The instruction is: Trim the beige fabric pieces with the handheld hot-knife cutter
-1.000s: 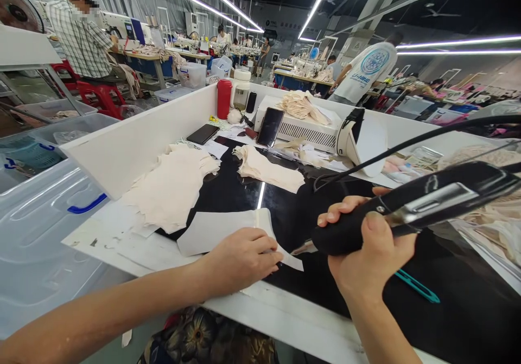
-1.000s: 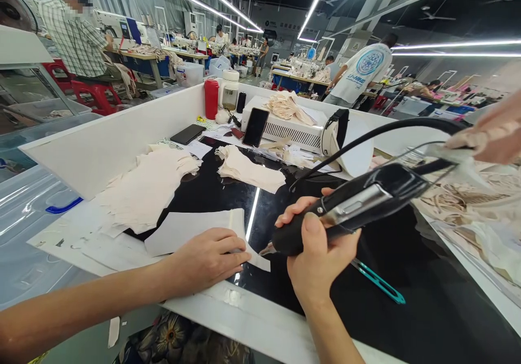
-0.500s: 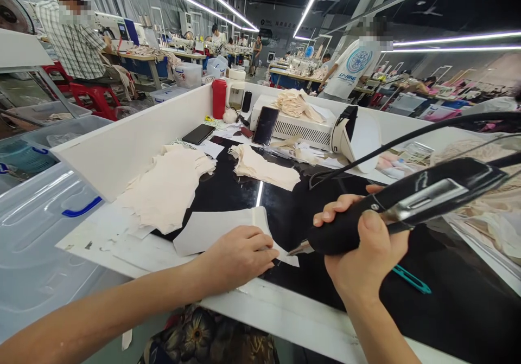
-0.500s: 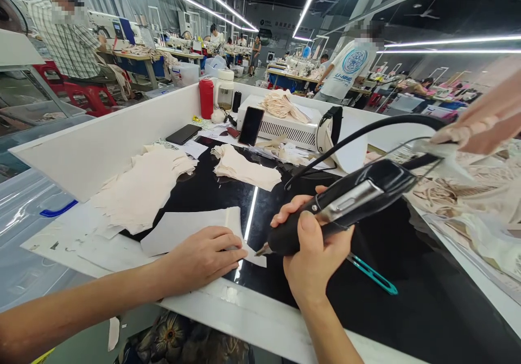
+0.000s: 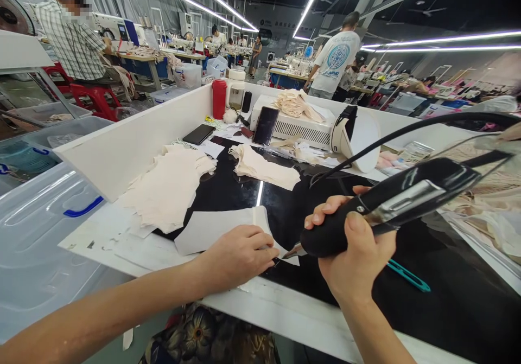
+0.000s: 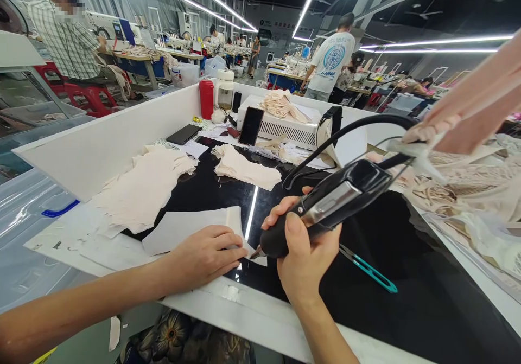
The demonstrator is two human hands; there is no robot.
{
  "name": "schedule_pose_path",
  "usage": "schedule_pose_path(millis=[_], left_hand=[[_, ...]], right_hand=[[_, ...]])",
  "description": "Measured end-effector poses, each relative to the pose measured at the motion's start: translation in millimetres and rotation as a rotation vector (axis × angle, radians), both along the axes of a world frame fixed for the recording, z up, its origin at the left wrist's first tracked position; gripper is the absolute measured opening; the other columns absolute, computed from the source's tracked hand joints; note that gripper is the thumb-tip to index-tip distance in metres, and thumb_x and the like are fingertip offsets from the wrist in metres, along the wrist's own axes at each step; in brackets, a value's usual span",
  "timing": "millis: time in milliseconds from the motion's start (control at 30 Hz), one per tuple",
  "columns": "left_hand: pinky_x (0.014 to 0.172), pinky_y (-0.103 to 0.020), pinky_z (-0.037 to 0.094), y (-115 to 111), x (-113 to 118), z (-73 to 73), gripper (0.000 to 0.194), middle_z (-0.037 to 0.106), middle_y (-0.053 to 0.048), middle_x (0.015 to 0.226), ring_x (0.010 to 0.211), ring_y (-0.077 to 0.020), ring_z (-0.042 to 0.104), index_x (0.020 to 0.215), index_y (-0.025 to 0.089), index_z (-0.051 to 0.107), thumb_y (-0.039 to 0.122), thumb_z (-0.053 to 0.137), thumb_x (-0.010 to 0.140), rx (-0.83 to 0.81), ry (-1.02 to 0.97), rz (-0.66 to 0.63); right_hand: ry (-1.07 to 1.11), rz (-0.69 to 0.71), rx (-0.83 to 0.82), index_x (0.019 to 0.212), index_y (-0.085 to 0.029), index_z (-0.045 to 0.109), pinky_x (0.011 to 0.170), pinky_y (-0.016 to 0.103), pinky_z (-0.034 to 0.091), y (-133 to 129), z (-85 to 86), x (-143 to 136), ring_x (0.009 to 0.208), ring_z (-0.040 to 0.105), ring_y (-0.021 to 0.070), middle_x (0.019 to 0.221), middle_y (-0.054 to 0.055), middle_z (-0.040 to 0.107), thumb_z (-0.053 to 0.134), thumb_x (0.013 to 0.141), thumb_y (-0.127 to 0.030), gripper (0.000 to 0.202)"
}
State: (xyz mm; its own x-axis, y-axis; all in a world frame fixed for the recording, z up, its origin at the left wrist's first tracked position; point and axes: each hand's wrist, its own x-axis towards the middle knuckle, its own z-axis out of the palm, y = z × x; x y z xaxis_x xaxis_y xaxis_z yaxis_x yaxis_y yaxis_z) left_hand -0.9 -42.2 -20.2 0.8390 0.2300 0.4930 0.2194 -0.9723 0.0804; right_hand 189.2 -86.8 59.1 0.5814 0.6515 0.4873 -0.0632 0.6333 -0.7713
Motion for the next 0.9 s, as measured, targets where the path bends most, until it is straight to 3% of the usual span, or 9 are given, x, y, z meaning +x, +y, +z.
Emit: schedule_pose_path(millis=[433, 667, 900], left_hand=[[0.105, -0.039, 0.064, -0.5, -1.6, 2.3, 0.013, 0.079, -0.008, 0.121, 0.112, -0.0224, 0.075, 0.127, 0.017, 0.075, 0.023, 0.07, 0.116, 0.006, 0.014, 0.0], [0.105, -0.04, 0.064, 0.5, -1.4, -1.1, 0.015, 0.079, -0.009, 0.121, 0.112, -0.0236, 0.075, 0.128, 0.016, 0.075, 0.023, 0.066, 0.118, -0.001, 0.002, -0.01], [0.105, -0.038, 0.062, -1.5, -0.8, 2.4, 0.017, 0.08, -0.008, 0.119, 0.112, -0.0229, 0.075, 0.127, 0.015, 0.076, 0.021, 0.061, 0.12, 0.006, -0.058, -0.017]], right_hand=[[0.011, -0.019, 0.019, 0.115, -0.029, 0.067, 0.049, 0.028, 0.057, 0.8, -0.4, -0.1, 0.054, 0.066, 0.0151, 0.078, -0.008, 0.071, 0.097, 0.082, -0.045, 0.048], [-0.006, -0.003, 0.008, 0.117, -0.028, 0.067, 0.052, 0.029, 0.059, 0.1, -2.6, -2.4, 0.056, 0.067, 0.0151, 0.079, -0.007, 0.072, 0.092, 0.087, -0.036, 0.04], [0.011, -0.037, 0.014, 0.114, -0.029, 0.069, 0.05, 0.028, 0.059, -6.1, 3.3, 10.2, 0.056, 0.066, 0.0158, 0.077, -0.007, 0.071, 0.096, 0.081, -0.04, 0.044]])
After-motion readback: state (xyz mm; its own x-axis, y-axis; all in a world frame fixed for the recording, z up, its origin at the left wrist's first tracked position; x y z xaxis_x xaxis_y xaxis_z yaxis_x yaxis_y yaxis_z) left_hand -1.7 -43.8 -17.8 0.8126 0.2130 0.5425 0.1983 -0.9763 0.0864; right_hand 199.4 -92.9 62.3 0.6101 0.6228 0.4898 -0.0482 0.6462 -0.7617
